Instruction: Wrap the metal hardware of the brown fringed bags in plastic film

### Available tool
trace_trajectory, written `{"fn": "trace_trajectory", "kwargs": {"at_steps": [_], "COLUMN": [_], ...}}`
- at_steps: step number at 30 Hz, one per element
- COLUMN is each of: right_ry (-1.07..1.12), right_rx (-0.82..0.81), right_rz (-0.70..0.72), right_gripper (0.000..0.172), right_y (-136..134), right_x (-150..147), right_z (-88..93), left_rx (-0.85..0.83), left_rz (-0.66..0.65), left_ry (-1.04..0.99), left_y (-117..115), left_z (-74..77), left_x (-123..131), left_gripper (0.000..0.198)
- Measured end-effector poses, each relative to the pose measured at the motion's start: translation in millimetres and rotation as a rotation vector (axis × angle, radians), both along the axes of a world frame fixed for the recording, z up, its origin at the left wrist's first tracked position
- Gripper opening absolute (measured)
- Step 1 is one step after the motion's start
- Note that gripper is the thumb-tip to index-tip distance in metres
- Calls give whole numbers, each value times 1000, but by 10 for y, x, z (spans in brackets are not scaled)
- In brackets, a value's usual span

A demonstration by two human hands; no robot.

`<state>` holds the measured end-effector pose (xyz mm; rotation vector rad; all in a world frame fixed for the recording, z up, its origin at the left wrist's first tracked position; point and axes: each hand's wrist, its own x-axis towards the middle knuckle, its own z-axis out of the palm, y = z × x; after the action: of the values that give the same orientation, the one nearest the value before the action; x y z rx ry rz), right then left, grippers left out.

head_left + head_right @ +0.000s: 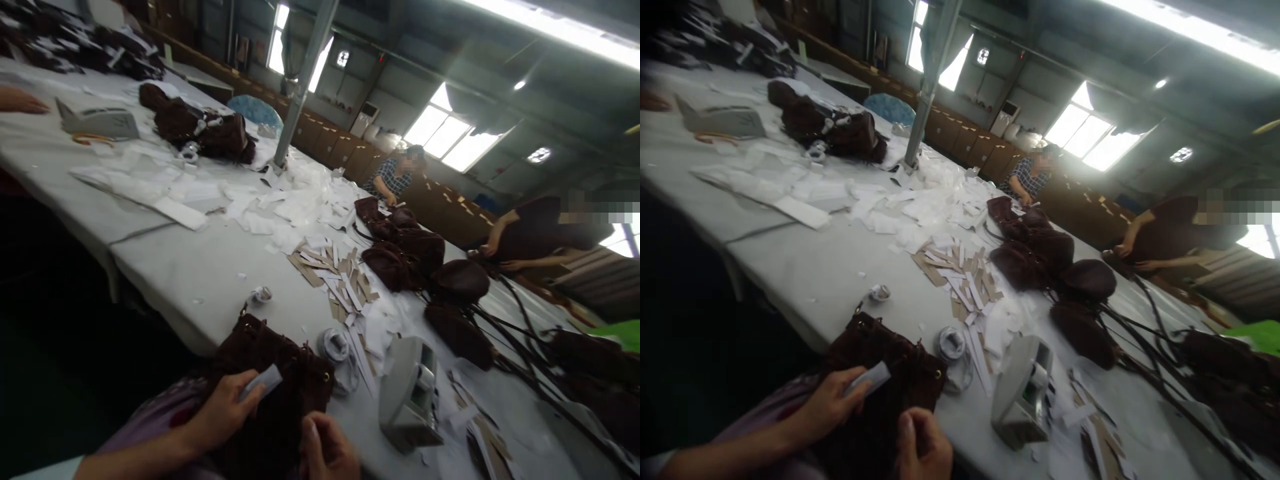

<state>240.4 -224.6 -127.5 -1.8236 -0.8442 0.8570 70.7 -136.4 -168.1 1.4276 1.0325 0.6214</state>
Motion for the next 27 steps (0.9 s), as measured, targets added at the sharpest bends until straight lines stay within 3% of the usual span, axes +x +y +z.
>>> {"fn": "trace_trajectory", "kwargs": {"at_steps": [3, 6, 12, 17, 20, 23, 27], "right_ry": [90, 59, -239, -323, -253, -67, 73], "right_rx": [-5, -40, -110, -207, -167, -93, 25], "right_rz": [194, 283, 230, 299, 362, 431, 416], "right_gripper": [46, 45, 53, 61, 60, 60, 64], "right_y": [225, 376, 576, 665, 666, 641, 596], "right_x": [-257, -311, -360, -377, -343, -305, -287], "right_z": [-42, -120, -158, -104, -99, -159, -293], "left_rx": [61, 110, 137, 106, -148, -522, -1064], "left_rz": [0, 2, -23, -34, -48, -59, -76], "left_ry": [-6, -18, 21, -23, -207, -474, -791], "left_y": [5, 2, -7, 2, -1, -4, 29], "left_z": [21, 36, -15, 33, 130, 201, 216], "left_x": [-14, -18, -18, -60, -51, -36, -101], "left_gripper": [35, 32, 27, 28, 39, 41, 34]}}
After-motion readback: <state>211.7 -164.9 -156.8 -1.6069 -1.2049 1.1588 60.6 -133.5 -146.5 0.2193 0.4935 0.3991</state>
